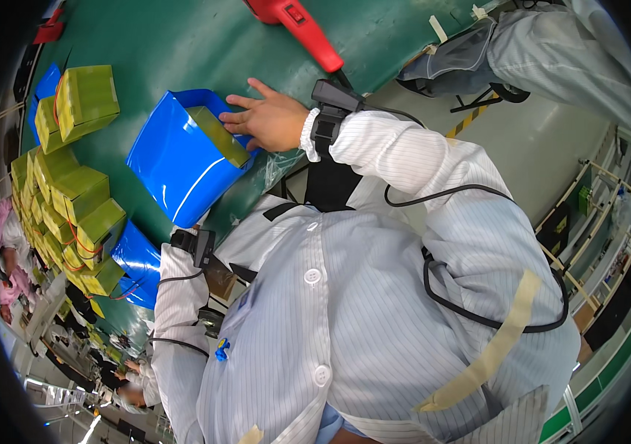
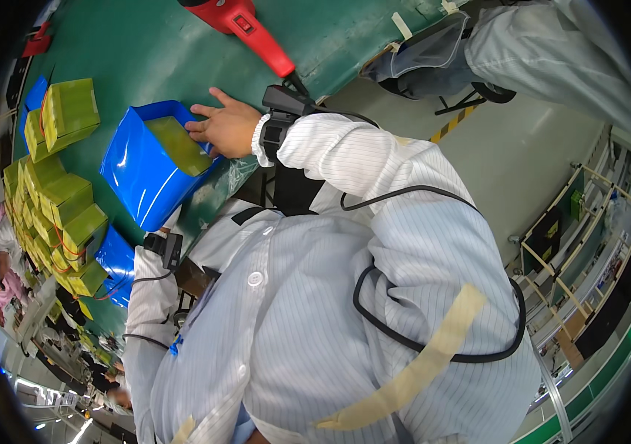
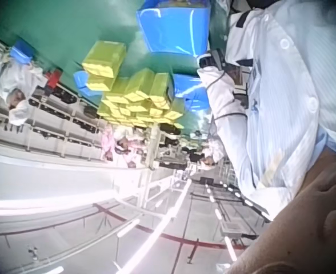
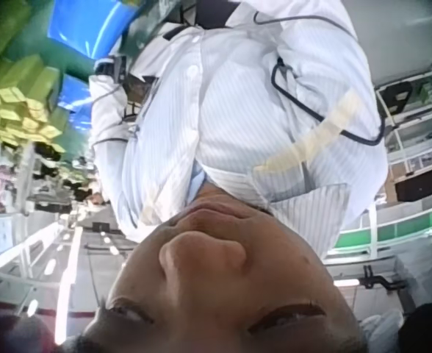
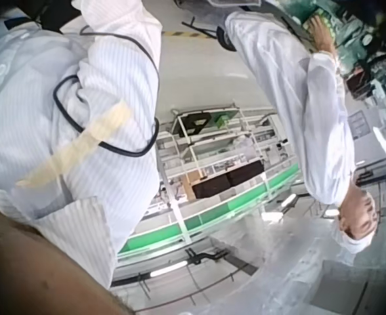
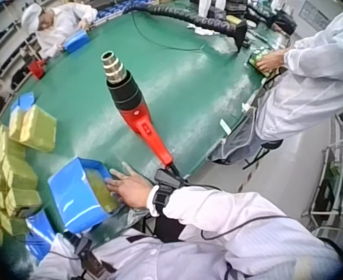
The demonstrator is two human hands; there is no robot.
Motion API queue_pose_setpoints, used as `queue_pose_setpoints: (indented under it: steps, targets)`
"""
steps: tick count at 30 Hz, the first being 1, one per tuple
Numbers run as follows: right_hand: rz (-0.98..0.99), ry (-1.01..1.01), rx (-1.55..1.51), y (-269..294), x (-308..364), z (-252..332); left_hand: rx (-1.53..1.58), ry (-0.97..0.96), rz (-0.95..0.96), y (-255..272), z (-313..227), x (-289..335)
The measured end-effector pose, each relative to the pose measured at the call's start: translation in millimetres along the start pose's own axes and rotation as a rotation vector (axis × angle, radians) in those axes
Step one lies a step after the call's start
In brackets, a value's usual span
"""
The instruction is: Wrapping multiple battery cells in blue heat-shrink plastic film and sealing them with a handheld heat gun.
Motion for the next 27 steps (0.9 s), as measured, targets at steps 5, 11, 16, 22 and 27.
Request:
queue_pose_setpoints:
  steps: [5, 11, 16, 22, 27]
  targets:
    - [-0.008, 0.007, 0.001, -3, -2, 2, 0.001, 0.004, 0.000, 1, 3, 4]
    - [-0.035, 0.007, 0.003, -3, -2, 3, 0.004, -0.001, -0.001, 3, 5, 10]
    - [-0.006, 0.018, -0.031, -3, -2, 1, 0.006, 0.001, 0.000, 4, 2, 18]
    - [-0.163, 0.001, -0.215, -9, 6, -7, 0.006, -0.003, 0.011, 2, 0, 26]
    - [-0.254, -0.018, -0.165, -7, 18, -21, 0.009, -0.012, 0.024, -4, 5, 37]
Point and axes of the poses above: each hand's wrist, its own x-axis away from the middle knuckle, its own y-axis out of the back of the hand, z = x × y, the point moved 3 cm from there along -x, towards the middle knuckle, and after that the axes turned 10 degrees about y, right-handed, at the moved point
